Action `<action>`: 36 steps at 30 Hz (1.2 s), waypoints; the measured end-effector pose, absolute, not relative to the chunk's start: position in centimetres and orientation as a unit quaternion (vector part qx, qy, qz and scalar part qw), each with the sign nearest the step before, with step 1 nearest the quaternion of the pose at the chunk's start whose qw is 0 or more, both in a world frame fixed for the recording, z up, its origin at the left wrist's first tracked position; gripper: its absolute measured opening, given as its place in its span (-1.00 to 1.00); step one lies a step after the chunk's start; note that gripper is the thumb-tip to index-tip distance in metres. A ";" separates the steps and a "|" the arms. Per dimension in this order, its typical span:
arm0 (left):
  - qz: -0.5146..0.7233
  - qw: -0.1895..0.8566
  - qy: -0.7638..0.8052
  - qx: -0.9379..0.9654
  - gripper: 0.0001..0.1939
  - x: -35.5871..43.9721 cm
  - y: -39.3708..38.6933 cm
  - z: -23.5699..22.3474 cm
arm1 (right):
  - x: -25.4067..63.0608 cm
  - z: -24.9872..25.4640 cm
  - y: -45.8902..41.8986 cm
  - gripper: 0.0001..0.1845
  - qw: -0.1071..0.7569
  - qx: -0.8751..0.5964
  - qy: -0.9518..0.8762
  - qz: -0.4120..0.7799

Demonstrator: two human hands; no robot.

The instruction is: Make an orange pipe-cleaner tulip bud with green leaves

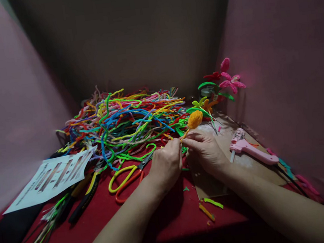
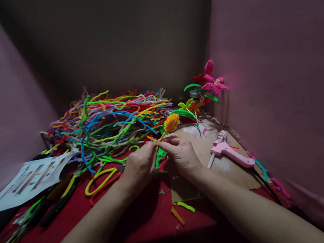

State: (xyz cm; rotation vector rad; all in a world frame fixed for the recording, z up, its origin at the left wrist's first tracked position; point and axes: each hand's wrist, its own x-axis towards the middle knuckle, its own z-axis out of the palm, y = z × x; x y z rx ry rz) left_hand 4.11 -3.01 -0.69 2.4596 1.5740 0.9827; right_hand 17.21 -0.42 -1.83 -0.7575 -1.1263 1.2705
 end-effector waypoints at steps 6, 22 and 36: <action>0.426 0.272 0.491 0.710 -0.80 4.3 -3.2 0.6 | 17.5 -1.5 -0.6 -0.90 0.570 -0.324 -0.534 0.534; 0.382 0.655 0.348 0.551 -0.83 3.2 -3.0 1.9 | 17.4 -0.6 -1.0 -0.91 0.556 -0.251 -0.414 0.676; 0.323 -0.021 0.494 0.807 -0.80 4.3 -3.0 -1.0 | 16.9 -1.3 -1.2 -0.88 0.571 -0.294 -0.418 0.643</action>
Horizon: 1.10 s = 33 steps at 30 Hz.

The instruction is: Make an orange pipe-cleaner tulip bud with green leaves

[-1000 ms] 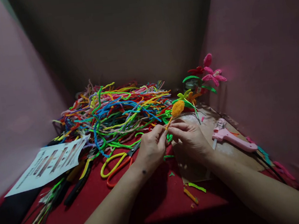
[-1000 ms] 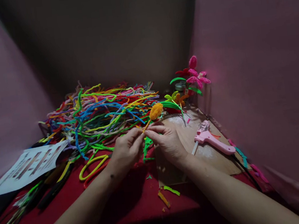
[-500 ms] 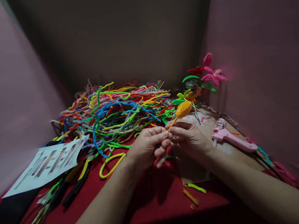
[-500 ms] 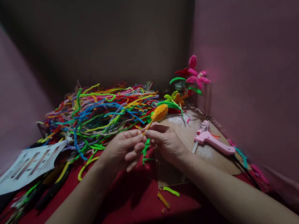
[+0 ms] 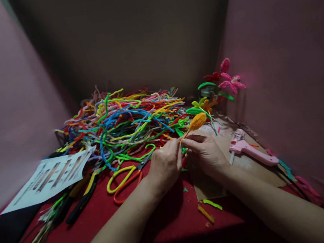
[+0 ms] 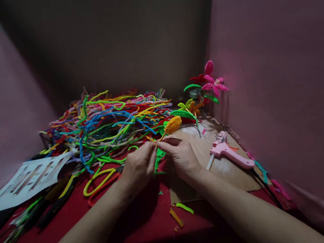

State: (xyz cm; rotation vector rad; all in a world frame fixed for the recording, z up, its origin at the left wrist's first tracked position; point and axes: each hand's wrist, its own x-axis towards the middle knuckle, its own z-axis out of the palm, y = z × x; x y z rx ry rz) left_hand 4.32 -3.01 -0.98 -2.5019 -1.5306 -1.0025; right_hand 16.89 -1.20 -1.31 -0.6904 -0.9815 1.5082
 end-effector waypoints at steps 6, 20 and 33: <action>-0.413 -0.227 -0.512 -0.718 -0.81 4.0 -2.9 0.8 | 17.4 -1.3 -0.8 -0.88 0.550 -0.285 -0.447 0.646; -0.439 -0.717 -0.312 -0.442 -0.94 3.4 -2.8 1.6 | 17.6 -0.5 -0.8 -0.90 0.556 -0.291 -0.436 0.646; -0.373 -0.783 -0.286 -0.407 -0.87 3.2 -2.6 1.6 | 17.4 -0.3 -0.9 -0.79 0.531 -0.271 -0.351 0.723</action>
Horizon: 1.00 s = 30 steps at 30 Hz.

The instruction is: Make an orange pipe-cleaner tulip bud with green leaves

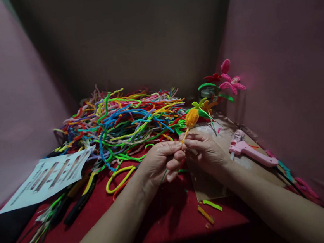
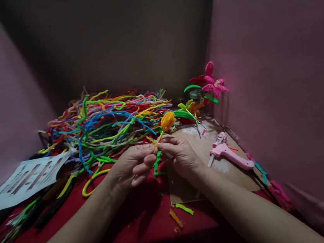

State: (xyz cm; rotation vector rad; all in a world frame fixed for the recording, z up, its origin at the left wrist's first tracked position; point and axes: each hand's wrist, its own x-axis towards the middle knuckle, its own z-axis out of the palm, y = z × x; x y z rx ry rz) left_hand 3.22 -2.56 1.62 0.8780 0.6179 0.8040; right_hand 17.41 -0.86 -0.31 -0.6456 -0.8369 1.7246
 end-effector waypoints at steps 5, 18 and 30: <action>0.429 0.520 0.436 0.597 -0.85 4.1 -3.3 1.1 | 17.3 -0.7 -0.8 -0.84 0.549 -0.290 -0.377 0.687; 0.432 0.115 0.486 0.751 -0.82 4.4 -3.4 -0.1 | 17.7 -1.4 -0.8 -0.93 0.589 -0.315 -0.556 0.494; 0.477 0.526 0.401 0.578 -0.84 4.6 -3.8 1.3 | 17.6 -0.4 -1.0 -0.92 0.566 -0.245 -0.434 0.657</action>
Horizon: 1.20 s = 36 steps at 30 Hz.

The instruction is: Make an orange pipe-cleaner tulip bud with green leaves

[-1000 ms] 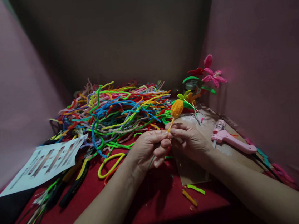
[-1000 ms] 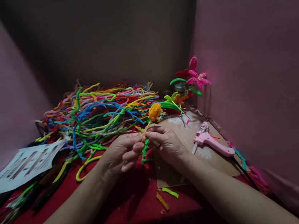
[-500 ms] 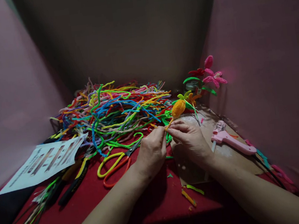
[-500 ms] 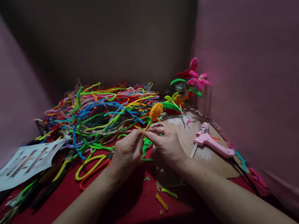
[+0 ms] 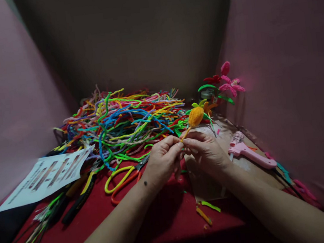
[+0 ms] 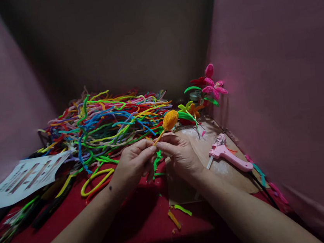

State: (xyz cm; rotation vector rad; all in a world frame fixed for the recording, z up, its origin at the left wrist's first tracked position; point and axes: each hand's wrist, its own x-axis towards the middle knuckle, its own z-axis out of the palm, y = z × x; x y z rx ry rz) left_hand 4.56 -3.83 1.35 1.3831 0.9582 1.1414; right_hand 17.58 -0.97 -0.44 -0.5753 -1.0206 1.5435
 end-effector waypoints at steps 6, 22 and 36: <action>0.467 0.658 0.319 0.496 -0.86 4.4 -3.5 1.2 | 17.6 -0.2 -1.2 -0.93 0.581 -0.259 -0.438 0.636; 0.403 0.004 0.438 0.804 -0.83 4.2 -2.7 -1.7 | 17.0 -0.8 -1.2 -0.86 0.607 -0.317 -0.389 0.616; 0.476 0.614 0.346 0.526 -0.87 3.8 -3.3 1.8 | 17.9 -0.4 -1.1 -0.92 0.577 -0.286 -0.531 0.551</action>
